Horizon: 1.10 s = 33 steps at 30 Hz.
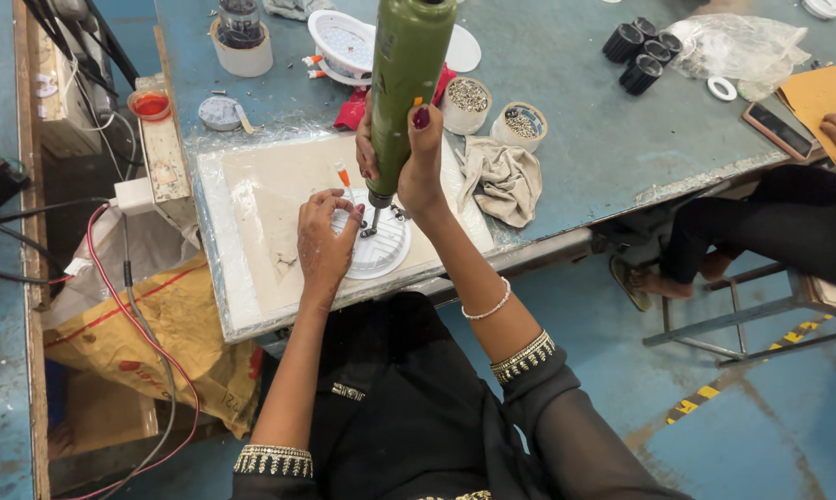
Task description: The person uses a pneumatic screwdriver to fasten screws into the center of white circular LED light fixtures. They repeatedly pick up fixtures, align them, drive screws, and place the completed units aside.
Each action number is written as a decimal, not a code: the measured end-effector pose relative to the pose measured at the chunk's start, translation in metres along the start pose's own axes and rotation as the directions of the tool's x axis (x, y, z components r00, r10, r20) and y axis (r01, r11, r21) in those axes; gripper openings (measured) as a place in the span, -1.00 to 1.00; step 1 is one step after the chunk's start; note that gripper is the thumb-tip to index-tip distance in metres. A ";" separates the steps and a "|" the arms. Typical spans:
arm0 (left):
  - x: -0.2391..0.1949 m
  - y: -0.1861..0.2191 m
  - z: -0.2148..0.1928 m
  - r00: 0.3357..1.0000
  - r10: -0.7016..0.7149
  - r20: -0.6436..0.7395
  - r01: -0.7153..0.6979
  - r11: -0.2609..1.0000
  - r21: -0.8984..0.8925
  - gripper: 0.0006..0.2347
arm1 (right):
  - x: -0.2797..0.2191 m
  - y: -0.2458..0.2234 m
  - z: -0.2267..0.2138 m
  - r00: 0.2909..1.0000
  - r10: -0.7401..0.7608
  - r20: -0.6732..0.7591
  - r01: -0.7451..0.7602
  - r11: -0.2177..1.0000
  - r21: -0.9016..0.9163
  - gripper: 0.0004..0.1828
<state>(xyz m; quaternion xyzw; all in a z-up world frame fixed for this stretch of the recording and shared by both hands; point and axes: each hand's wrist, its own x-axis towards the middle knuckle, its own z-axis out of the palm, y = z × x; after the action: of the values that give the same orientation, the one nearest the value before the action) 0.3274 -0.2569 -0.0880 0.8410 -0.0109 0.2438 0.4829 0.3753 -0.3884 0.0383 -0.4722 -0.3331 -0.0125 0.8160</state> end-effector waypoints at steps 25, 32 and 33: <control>0.000 -0.021 0.007 0.997 0.081 0.017 -0.081 0.997 -0.004 -0.84 | 0.011 0.024 -0.002 0.995 -0.097 0.019 0.097 0.995 0.004 -0.36; 0.002 -0.027 0.010 0.991 0.119 -0.059 -0.124 0.989 -0.085 -0.85 | 0.015 0.029 -0.018 0.995 -0.066 -0.079 0.065 0.998 -0.012 -0.36; 0.002 -0.028 0.009 0.990 0.117 -0.081 -0.125 0.987 -0.105 -0.86 | 0.016 0.025 -0.018 0.994 -0.066 -0.088 0.066 0.998 -0.002 -0.42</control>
<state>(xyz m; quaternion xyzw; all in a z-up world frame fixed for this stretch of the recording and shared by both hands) 0.3398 -0.2494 -0.1132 0.8012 -0.0574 0.3030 0.5128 0.4057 -0.3834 0.0221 -0.4594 -0.3122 -0.0603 0.8294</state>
